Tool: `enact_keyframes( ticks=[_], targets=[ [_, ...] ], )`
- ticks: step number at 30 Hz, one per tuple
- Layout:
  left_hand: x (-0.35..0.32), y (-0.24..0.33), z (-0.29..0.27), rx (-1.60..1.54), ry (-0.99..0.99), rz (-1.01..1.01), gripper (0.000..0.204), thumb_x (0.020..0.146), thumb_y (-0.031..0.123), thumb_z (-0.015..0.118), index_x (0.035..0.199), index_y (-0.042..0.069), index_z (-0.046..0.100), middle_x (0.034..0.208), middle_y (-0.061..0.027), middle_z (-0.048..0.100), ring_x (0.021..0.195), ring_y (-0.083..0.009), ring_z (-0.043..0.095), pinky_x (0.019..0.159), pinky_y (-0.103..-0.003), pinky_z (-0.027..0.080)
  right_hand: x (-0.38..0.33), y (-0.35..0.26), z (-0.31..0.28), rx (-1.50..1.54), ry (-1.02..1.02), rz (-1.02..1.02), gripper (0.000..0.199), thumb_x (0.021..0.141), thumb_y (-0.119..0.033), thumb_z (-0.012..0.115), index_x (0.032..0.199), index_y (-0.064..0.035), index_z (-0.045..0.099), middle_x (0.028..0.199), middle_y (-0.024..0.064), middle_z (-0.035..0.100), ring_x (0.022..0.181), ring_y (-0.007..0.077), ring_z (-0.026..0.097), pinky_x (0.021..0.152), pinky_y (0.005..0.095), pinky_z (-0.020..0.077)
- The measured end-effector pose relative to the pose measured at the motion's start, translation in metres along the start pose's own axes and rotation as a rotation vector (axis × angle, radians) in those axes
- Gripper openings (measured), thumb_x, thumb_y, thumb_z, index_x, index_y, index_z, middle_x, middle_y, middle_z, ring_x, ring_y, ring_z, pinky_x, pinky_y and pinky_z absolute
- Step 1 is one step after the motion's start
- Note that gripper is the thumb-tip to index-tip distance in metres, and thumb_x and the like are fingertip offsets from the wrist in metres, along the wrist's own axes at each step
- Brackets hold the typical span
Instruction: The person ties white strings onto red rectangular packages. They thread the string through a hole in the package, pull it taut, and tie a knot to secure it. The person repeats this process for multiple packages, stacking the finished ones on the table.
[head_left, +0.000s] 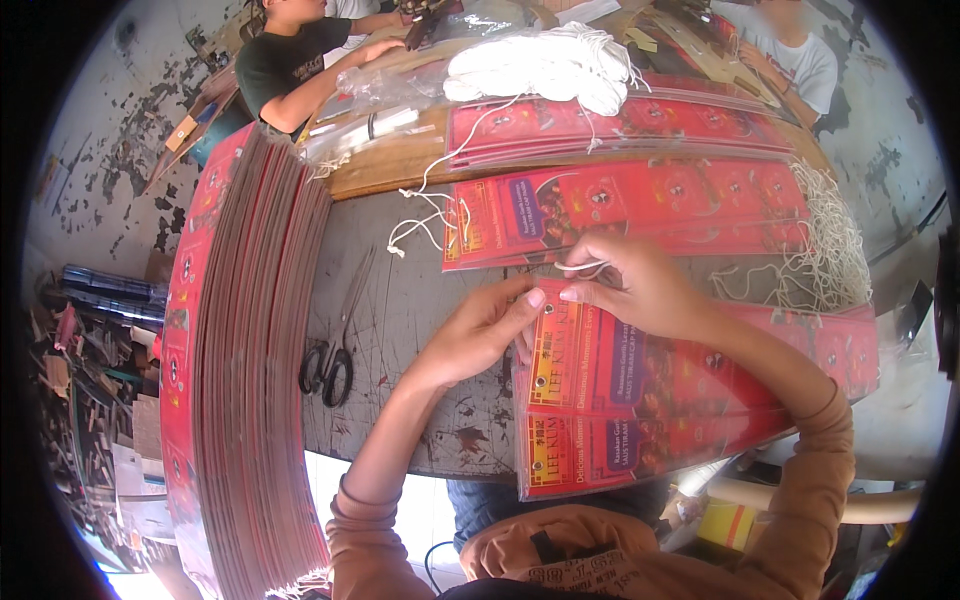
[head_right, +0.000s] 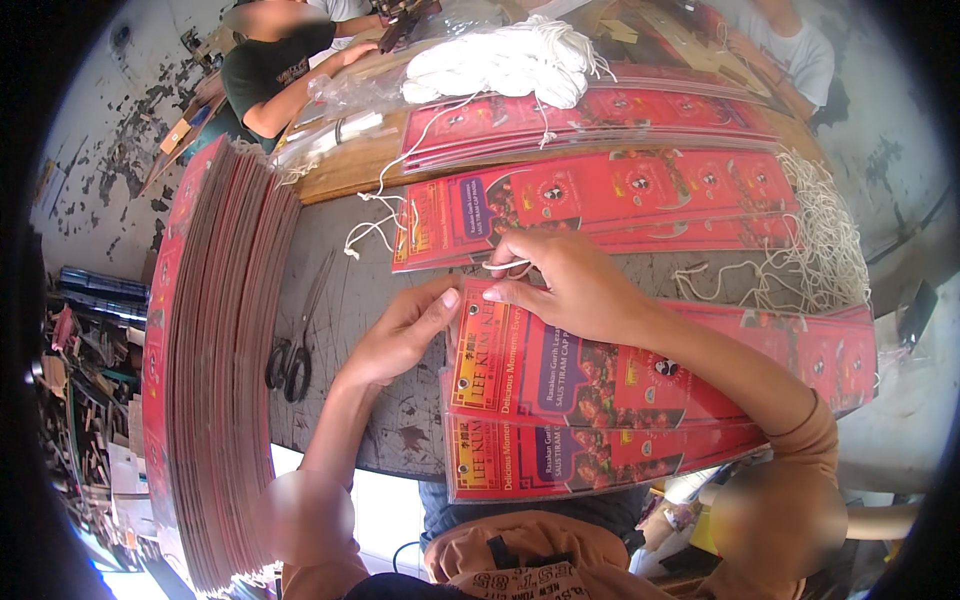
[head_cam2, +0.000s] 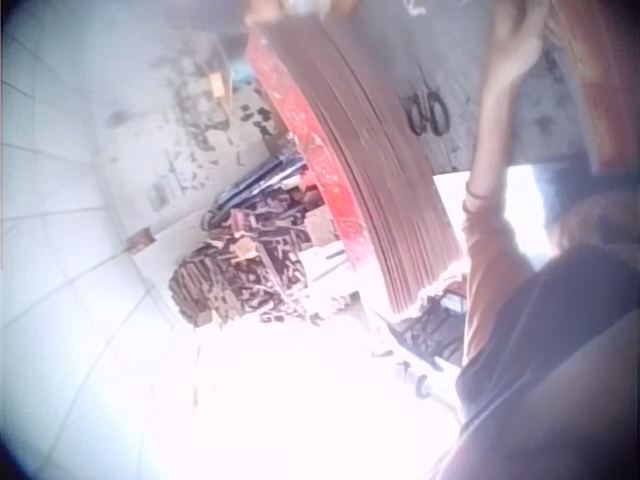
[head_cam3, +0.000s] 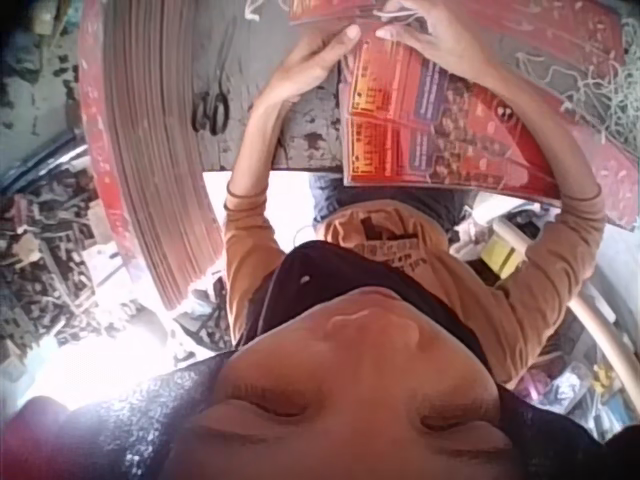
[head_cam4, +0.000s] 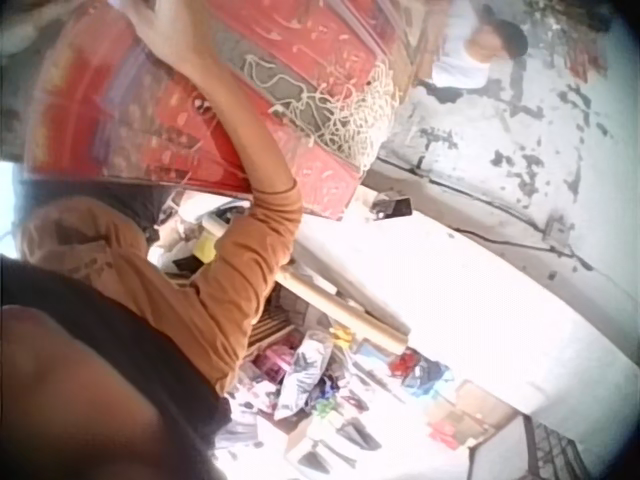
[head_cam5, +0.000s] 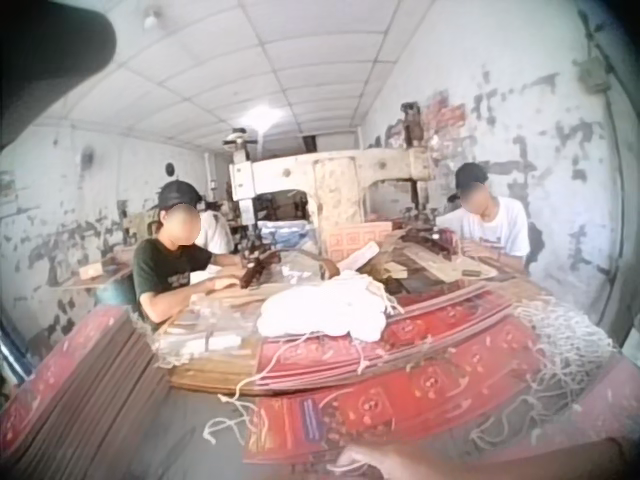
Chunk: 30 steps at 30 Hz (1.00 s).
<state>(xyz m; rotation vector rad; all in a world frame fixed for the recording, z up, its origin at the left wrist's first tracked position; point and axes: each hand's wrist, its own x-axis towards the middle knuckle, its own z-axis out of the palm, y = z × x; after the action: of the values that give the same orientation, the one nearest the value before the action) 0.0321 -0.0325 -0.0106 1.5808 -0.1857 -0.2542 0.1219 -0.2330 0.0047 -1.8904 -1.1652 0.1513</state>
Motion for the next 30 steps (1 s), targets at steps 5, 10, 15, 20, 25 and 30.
enact_keyframes(
  ticks=[5, 10, 15, 20, 25, 30],
  targets=[
    [0.0, -0.004, -0.003, -0.045, -0.023, -0.045, 0.032, 0.098, 0.031, 0.051, 0.101, 0.0, 0.056, 0.075, -0.0023, 0.058, 0.065, -0.0081, 0.056, 0.059, -0.024, 0.046, -0.005, 0.003, 0.0, -0.168, 0.092, -0.054, 0.024, 0.083, -0.021, 0.07, 0.094, -0.0029, 0.058, 0.088, 0.0132, 0.065, 0.081, 0.0275, 0.064, 0.068, 0.0367, 0.0487],
    [0.0, -0.009, -0.005, -0.025, -0.05, 0.019, 0.024, 0.096, 0.022, 0.056, 0.104, -0.001, 0.055, 0.073, -0.0022, 0.059, 0.065, -0.0087, 0.058, 0.059, -0.024, 0.048, -0.005, -0.001, 0.001, -0.207, 0.115, -0.033, 0.019, 0.085, -0.018, 0.067, 0.094, -0.004, 0.058, 0.085, 0.0114, 0.064, 0.08, 0.0274, 0.063, 0.067, 0.038, 0.0478],
    [-0.002, -0.005, -0.001, -0.013, -0.051, 0.062, 0.029, 0.098, 0.02, 0.052, 0.118, -0.001, 0.048, 0.067, -0.0022, 0.058, 0.054, -0.009, 0.058, 0.052, -0.023, 0.046, -0.005, -0.002, -0.001, -0.182, 0.137, -0.029, 0.016, 0.086, -0.016, 0.065, 0.093, -0.0041, 0.057, 0.082, 0.0113, 0.063, 0.077, 0.0287, 0.061, 0.064, 0.0394, 0.0465],
    [0.001, -0.014, 0.004, 0.054, 0.015, 0.067, 0.033, 0.1, 0.021, 0.048, 0.124, 0.0, 0.044, 0.061, -0.0017, 0.056, 0.049, -0.0088, 0.056, 0.047, -0.023, 0.044, -0.002, 0.0, -0.002, -0.238, 0.133, -0.016, 0.014, 0.087, -0.014, 0.064, 0.092, -0.0035, 0.056, 0.081, 0.0116, 0.061, 0.076, 0.0304, 0.059, 0.064, 0.0416, 0.0455],
    [0.005, -0.019, 0.007, 0.033, 0.063, 0.035, 0.035, 0.1, 0.022, 0.048, 0.127, 0.0, 0.045, 0.065, -0.0017, 0.057, 0.054, -0.0087, 0.056, 0.051, -0.024, 0.044, 0.0, 0.007, -0.003, -0.303, 0.28, -0.195, 0.012, 0.087, -0.011, 0.063, 0.094, -0.0015, 0.058, 0.091, 0.0113, 0.056, 0.08, 0.0285, 0.057, 0.064, 0.0382, 0.0461],
    [0.0, 0.005, 0.009, 0.13, 0.123, -0.123, 0.037, 0.098, 0.02, 0.05, 0.13, 0.001, 0.045, 0.085, -0.0038, 0.066, 0.077, -0.0116, 0.062, 0.075, -0.028, 0.05, 0.002, 0.01, -0.011, -0.169, 0.399, -0.226, 0.01, 0.089, -0.007, 0.061, 0.094, 0.0007, 0.061, 0.096, 0.011, 0.053, 0.079, 0.0246, 0.057, 0.064, 0.0321, 0.0466]
  ],
)
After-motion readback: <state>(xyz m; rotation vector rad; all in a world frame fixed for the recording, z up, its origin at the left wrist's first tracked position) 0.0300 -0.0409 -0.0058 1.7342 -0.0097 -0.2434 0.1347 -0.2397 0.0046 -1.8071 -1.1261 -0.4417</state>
